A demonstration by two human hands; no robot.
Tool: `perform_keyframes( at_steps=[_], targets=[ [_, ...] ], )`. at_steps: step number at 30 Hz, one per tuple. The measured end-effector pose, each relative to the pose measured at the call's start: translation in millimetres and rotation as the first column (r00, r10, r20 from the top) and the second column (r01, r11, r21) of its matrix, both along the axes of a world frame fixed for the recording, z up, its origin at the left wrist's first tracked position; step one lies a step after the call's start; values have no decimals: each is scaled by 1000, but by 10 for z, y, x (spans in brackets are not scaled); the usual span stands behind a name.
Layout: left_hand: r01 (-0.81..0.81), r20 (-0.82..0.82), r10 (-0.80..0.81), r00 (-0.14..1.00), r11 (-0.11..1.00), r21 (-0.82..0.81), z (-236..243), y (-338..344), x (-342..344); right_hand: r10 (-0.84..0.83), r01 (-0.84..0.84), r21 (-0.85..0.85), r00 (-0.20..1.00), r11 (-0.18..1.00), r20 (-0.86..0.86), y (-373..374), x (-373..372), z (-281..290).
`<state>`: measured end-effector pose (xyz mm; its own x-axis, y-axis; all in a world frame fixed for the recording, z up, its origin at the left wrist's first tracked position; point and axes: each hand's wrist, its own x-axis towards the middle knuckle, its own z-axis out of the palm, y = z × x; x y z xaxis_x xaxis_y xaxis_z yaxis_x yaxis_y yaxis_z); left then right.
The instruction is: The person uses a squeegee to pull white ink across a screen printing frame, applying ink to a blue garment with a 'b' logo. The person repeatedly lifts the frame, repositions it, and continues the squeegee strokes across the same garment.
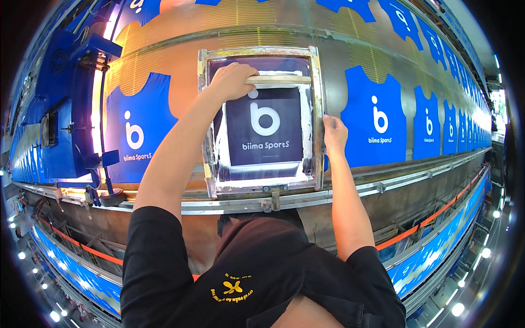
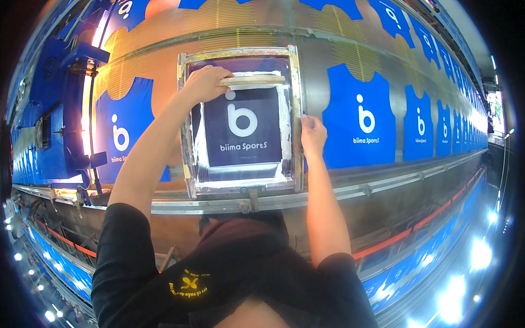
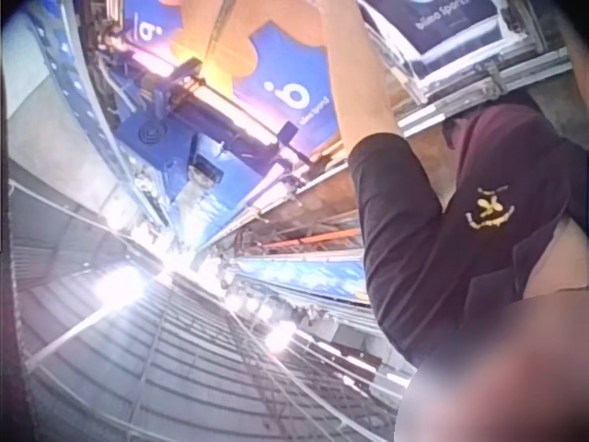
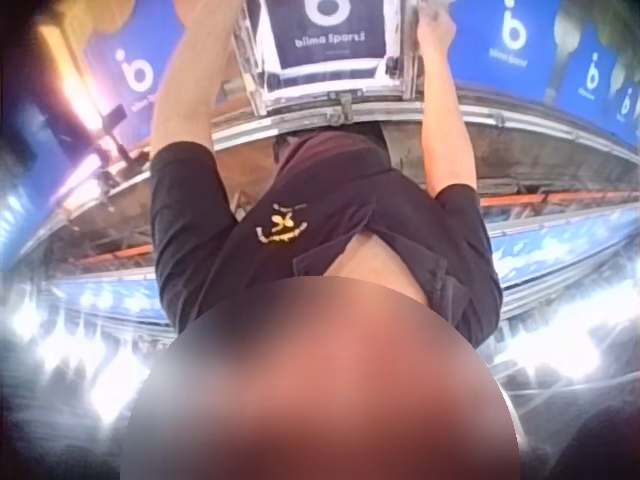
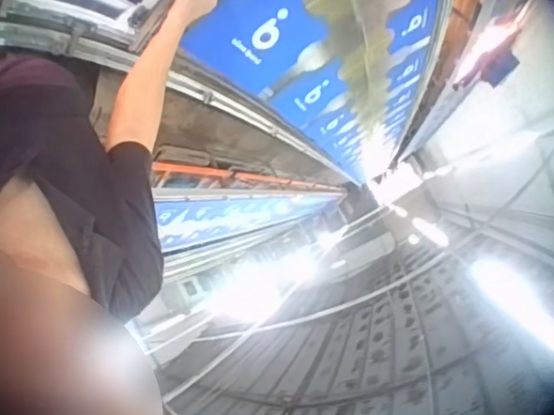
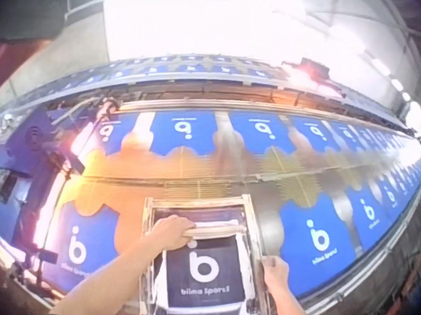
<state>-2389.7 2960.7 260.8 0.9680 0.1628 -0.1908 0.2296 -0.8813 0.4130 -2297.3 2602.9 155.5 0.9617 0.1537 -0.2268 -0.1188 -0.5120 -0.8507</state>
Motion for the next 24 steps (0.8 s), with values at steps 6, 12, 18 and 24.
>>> perform_keyframes(
  at_steps=[6,12,18,24],
  targets=[
    [31,-17,-30,999,996,88,-161,-589,-722,46,-44,-28,995,999,94,-56,22,-35],
    [85,59,-98,993,977,194,-333,-1880,-2205,56,-61,46,992,997,116,-85,15,28],
    [-25,187,9,982,996,83,-211,-2410,-2683,83,-85,17,993,996,80,-79,12,129],
    [30,44,-29,999,999,-23,464,-2180,-2584,151,-138,-99,977,985,148,-124,-7,367]
  ],
)
